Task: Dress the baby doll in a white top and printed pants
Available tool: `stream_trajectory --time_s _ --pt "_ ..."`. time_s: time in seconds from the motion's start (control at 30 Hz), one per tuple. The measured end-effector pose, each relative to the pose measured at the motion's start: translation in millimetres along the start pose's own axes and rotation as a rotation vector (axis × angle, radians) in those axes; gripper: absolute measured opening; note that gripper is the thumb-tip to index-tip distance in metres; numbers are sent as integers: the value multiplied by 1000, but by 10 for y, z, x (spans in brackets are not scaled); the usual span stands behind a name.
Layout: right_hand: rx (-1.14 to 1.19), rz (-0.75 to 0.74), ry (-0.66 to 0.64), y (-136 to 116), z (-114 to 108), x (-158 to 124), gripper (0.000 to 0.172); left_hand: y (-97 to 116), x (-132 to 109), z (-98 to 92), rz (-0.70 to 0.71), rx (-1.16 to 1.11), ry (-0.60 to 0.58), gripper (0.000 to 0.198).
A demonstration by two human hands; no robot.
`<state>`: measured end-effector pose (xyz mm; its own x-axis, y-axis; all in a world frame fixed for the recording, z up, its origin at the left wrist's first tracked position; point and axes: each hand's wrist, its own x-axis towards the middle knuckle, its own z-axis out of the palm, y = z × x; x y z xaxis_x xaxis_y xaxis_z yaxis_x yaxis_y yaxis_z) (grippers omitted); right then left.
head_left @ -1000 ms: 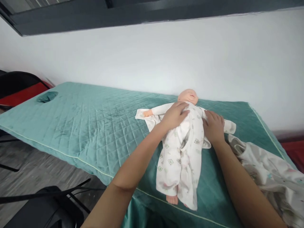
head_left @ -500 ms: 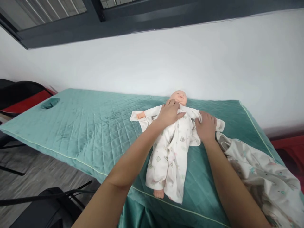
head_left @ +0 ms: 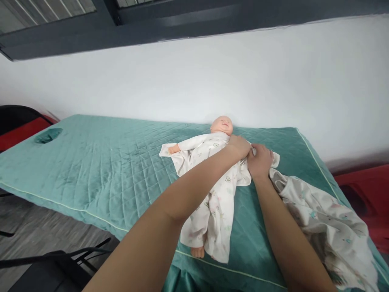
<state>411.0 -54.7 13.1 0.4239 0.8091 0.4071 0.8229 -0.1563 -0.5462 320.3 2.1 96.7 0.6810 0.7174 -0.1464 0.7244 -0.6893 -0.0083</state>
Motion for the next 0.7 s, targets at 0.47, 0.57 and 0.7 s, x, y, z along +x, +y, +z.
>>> stream_trajectory --time_s 0.47,0.57,0.7 --pt "41 125 30 33 -41 18 37 -189 106 -23 -54 19 4 33" --pt "42 154 27 25 -21 19 34 -75 210 83 -49 9 -8 26" --pt "45 188 0 40 -19 58 34 7 223 156 -4 27 21 31"
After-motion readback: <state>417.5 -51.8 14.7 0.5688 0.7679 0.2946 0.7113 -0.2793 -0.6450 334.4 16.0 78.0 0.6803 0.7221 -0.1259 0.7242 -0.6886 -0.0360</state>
